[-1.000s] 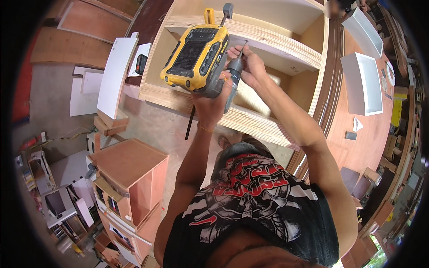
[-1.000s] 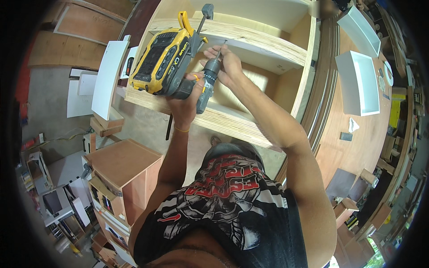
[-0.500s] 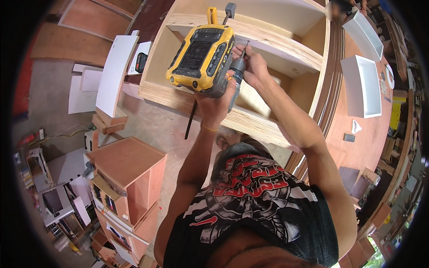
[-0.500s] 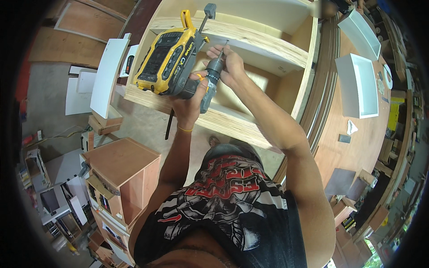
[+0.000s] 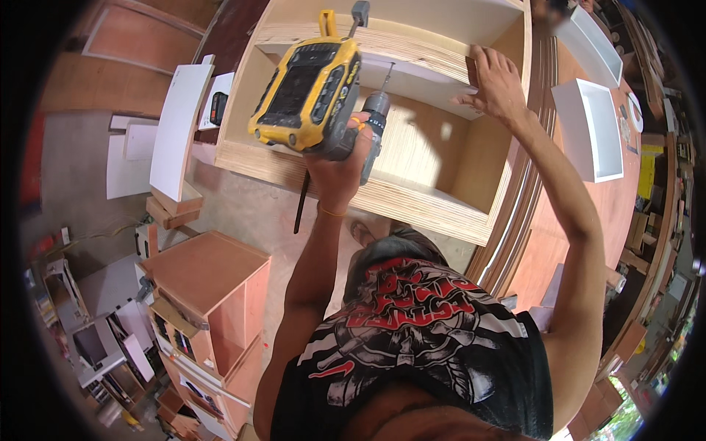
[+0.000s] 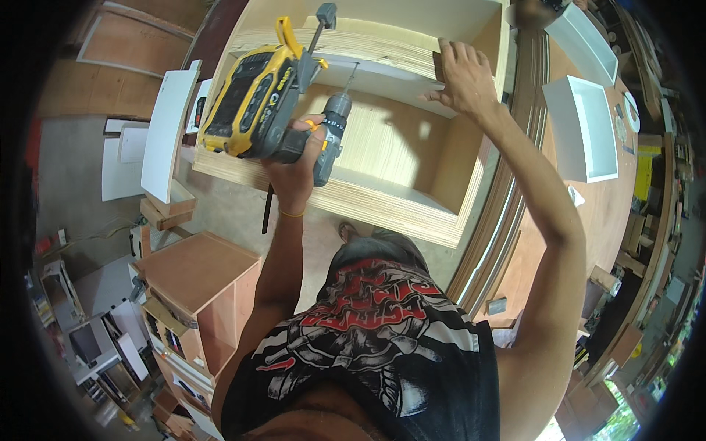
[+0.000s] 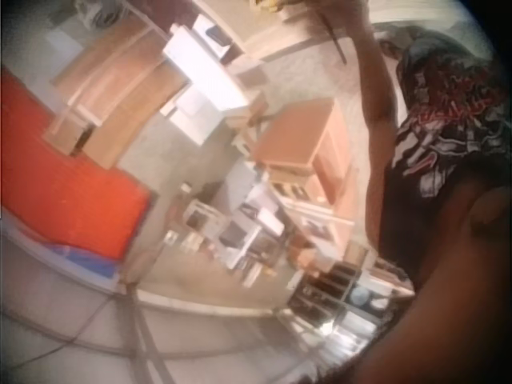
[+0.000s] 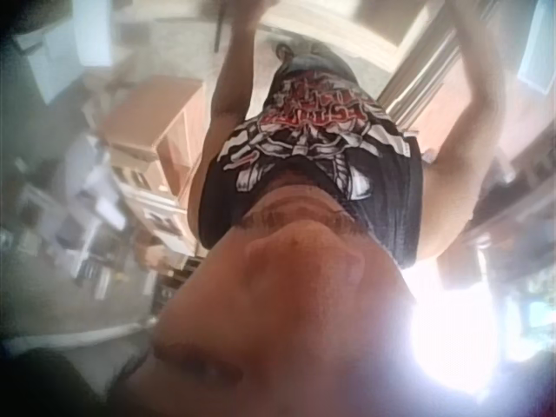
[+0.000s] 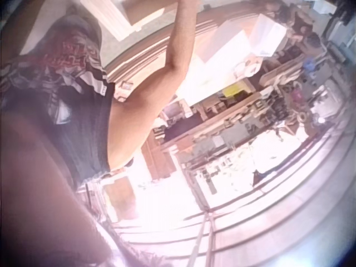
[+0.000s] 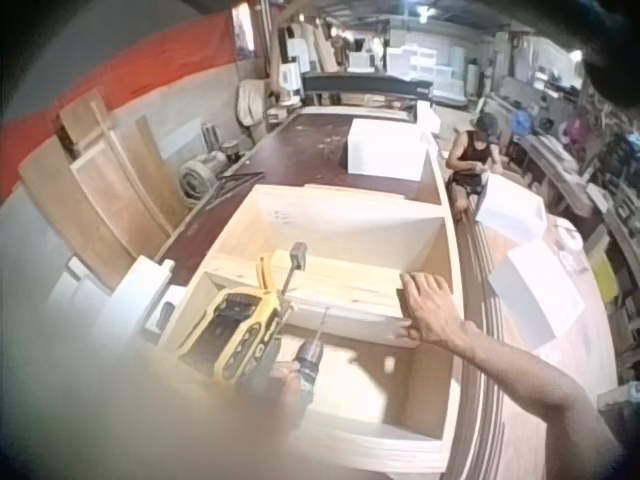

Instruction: The person is assembling a wooden cabinet using a nail gun and a drill. They are seen attaching wooden panels and securing them with nails and screws. The person also uses clamps to hold the panels in place during assembly.

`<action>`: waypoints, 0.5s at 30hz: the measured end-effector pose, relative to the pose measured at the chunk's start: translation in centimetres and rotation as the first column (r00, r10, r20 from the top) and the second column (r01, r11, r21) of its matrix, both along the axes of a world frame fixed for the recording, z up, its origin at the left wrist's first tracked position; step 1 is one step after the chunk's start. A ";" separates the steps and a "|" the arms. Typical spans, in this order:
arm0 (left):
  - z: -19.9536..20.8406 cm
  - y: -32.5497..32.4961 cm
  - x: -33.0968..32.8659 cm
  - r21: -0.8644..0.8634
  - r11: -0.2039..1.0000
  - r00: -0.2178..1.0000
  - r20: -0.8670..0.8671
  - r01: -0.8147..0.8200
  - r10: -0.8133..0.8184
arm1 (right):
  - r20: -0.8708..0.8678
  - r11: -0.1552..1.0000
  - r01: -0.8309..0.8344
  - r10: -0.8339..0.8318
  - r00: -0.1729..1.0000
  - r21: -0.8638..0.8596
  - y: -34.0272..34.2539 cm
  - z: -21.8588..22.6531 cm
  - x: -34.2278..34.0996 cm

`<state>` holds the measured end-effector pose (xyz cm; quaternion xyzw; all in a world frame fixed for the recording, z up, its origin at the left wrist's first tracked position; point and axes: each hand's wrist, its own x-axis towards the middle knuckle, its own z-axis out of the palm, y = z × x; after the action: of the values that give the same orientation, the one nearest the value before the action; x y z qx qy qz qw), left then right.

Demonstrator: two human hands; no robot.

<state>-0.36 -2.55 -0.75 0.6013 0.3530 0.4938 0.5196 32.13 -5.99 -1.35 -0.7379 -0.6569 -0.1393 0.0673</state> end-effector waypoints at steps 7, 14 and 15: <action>0.0 0.1 0.0 0.070 0.997 1.000 0.028 -0.008 0.006 | -0.114 0.980 -0.038 0.016 0.993 -0.198 0.7 -1.1 1.0; 0.1 0.1 -0.2 0.052 0.999 0.999 -0.042 0.010 -0.008 | -0.114 0.979 -0.117 0.099 0.989 -0.168 0.9 -2.5 2.5; 0.2 0.1 -0.1 0.059 0.998 0.999 -0.053 0.012 -0.009 | -0.114 0.978 -0.113 0.094 0.989 -0.176 1.0 -2.4 2.4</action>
<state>-0.51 -2.49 -0.55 0.6310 0.3486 0.4853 0.4948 34.55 -5.03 -3.79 -0.7121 -0.7000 -0.0362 0.0413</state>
